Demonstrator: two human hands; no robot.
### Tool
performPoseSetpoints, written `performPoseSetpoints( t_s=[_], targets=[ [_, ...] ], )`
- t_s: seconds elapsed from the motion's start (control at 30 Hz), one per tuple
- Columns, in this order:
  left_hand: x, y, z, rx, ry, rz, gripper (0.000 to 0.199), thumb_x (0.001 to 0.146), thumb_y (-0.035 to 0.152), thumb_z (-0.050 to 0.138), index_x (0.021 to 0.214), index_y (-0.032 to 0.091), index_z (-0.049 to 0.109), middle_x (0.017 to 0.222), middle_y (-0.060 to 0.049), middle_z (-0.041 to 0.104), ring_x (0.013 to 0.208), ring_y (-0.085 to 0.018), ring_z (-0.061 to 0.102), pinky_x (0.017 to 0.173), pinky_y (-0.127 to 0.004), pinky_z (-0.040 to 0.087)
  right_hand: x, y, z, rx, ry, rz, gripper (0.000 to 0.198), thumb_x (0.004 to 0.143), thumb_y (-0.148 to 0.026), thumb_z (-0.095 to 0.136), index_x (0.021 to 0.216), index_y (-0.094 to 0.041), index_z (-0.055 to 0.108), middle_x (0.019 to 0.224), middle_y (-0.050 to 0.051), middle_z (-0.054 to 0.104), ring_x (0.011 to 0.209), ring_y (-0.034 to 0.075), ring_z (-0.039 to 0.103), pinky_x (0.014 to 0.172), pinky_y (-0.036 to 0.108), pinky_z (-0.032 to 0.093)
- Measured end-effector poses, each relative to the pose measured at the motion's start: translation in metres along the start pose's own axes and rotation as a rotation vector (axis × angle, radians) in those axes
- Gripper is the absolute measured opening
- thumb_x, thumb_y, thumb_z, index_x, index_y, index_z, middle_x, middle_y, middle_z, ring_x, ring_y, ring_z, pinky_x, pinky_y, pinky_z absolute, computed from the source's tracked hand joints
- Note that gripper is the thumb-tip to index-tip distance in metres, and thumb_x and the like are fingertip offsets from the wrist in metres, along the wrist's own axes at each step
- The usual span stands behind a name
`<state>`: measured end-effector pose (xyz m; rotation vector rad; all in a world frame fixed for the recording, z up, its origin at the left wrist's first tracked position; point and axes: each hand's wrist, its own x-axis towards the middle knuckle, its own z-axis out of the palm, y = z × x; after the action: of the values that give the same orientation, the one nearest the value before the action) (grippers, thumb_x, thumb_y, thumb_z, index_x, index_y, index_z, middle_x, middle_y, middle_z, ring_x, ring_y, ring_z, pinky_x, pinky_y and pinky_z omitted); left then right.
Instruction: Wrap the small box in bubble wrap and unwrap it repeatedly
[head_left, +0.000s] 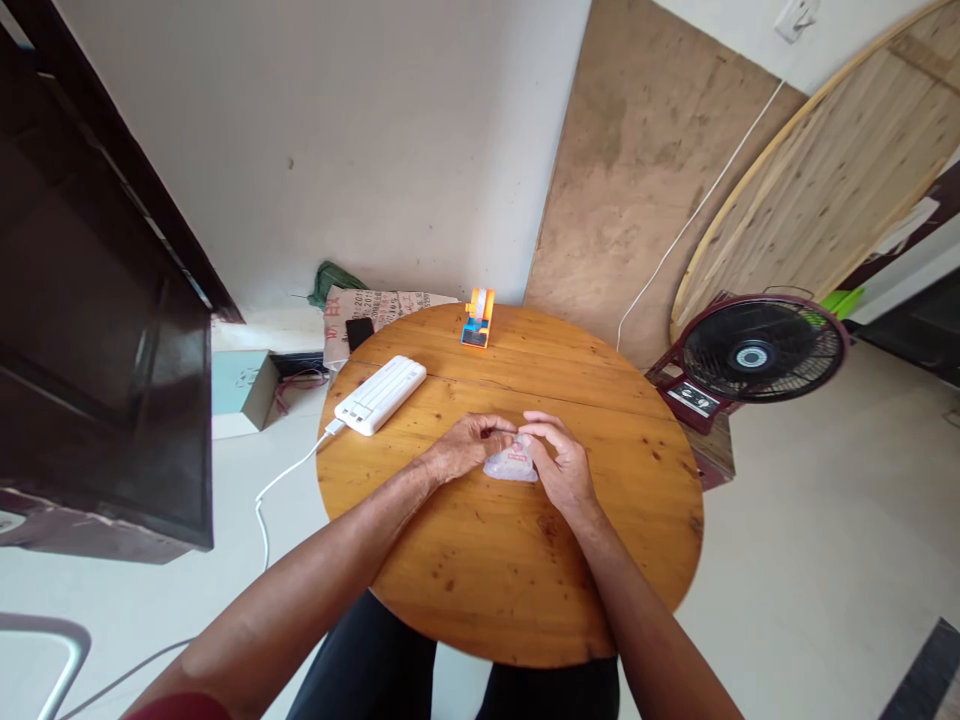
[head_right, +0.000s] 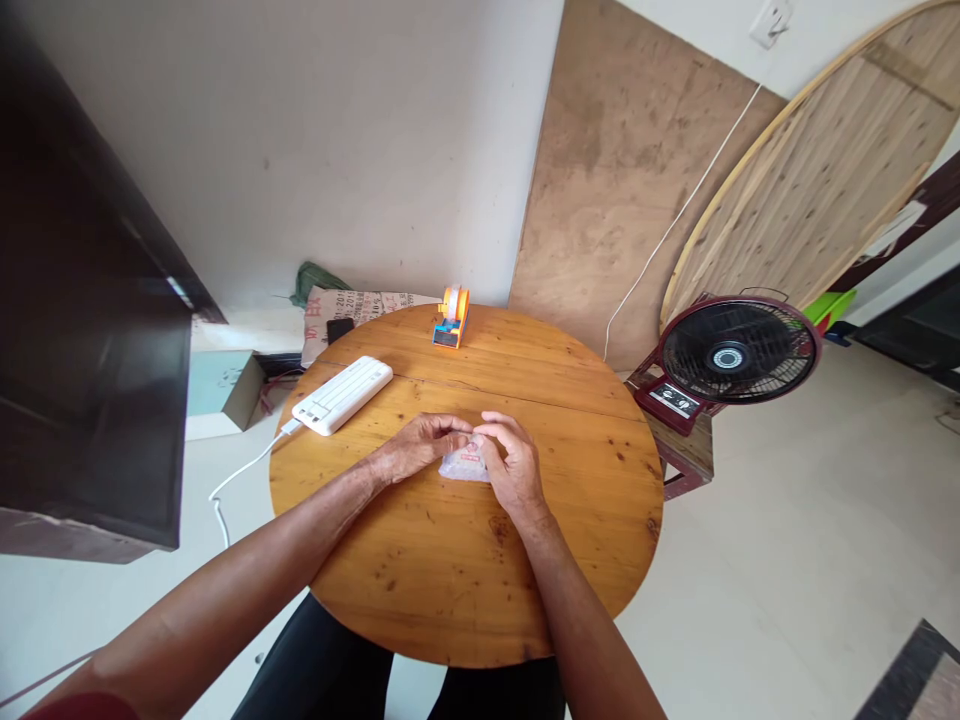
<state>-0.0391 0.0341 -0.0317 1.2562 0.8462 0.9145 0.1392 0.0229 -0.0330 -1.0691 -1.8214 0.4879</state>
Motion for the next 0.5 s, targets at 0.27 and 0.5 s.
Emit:
performPoseSetpoints(
  t_s=[0.27,0.5],
  targets=[
    [0.002,-0.003,0.0,0.007,0.062,-0.01,0.029,0.072,0.035,0.07,0.089,0.012,0.068,0.075,-0.001,0.065,0.066,-0.01,0.054,0.065,-0.022,0.042,-0.005,-0.005,-0.009,-0.24,-0.082,-0.195,0.021,0.087,-0.019,0.054,0.095,-0.025,0.072,0.117,0.006,0.065,0.106,0.022,0.06,0.092,0.041,0.043],
    [0.002,-0.001,0.0,-0.02,0.048,-0.017,0.031,0.071,0.036,0.07,0.091,0.011,0.069,0.079,-0.003,0.067,0.067,-0.012,0.056,0.067,-0.024,0.044,-0.009,-0.022,-0.013,-0.622,-0.207,-0.357,0.024,0.089,-0.023,0.053,0.109,-0.02,0.067,0.125,0.011,0.061,0.116,0.029,0.051,0.095,0.048,0.037]
  ],
)
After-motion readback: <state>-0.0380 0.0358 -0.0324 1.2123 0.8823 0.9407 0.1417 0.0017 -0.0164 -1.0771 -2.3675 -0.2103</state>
